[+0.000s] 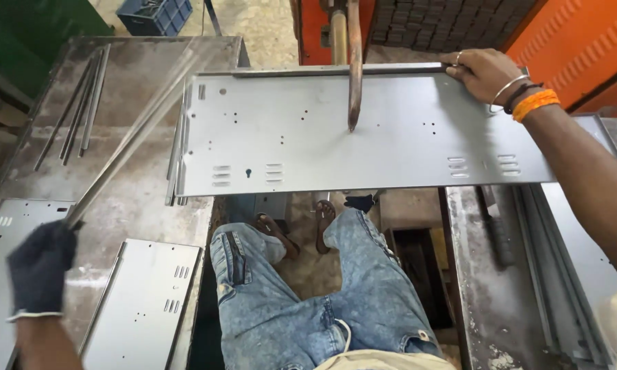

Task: Spot welding metal rails and components onto large metal panels using a stationary welding machine.

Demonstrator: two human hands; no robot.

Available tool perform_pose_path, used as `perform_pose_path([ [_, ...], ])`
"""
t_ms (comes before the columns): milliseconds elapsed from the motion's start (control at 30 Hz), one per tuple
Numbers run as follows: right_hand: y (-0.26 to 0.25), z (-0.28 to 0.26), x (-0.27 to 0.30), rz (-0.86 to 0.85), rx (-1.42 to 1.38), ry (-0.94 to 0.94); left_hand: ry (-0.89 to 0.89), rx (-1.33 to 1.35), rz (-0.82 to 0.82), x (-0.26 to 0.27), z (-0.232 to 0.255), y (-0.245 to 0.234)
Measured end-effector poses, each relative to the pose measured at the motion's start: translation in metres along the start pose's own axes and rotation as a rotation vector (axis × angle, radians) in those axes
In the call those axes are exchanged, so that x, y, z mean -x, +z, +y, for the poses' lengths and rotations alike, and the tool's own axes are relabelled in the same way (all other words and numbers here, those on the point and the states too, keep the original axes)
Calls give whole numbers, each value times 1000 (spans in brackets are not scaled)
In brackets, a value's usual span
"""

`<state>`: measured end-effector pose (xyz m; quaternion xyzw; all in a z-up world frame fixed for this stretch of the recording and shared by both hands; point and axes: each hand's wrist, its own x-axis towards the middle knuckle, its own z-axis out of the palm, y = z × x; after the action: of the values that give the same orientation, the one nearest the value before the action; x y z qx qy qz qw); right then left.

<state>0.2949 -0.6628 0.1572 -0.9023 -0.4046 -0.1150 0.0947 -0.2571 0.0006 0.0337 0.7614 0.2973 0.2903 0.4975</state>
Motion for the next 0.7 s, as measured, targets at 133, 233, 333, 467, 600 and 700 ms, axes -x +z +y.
perform_pose_path([
  [133, 0, 2, -18, 8, -59, -70, 158, -177, -103, -10, 39, -26],
  [233, 3, 4, -28, -32, -25, -16, 157, -425, -110, -42, 21, -31],
  [333, 1, 3, -35, -37, -62, -30, 474, -617, -204, -53, 64, -11],
  [467, -1, 7, -40, -96, -103, -29, 810, -875, -105, -41, 161, 56],
  [600, -1, 19, -51, -215, -140, 35, 938, -802, -100, -56, 201, 123],
  [700, 1, 33, -58, -227, -132, -44, 1112, -844, -130, -64, 235, 181],
])
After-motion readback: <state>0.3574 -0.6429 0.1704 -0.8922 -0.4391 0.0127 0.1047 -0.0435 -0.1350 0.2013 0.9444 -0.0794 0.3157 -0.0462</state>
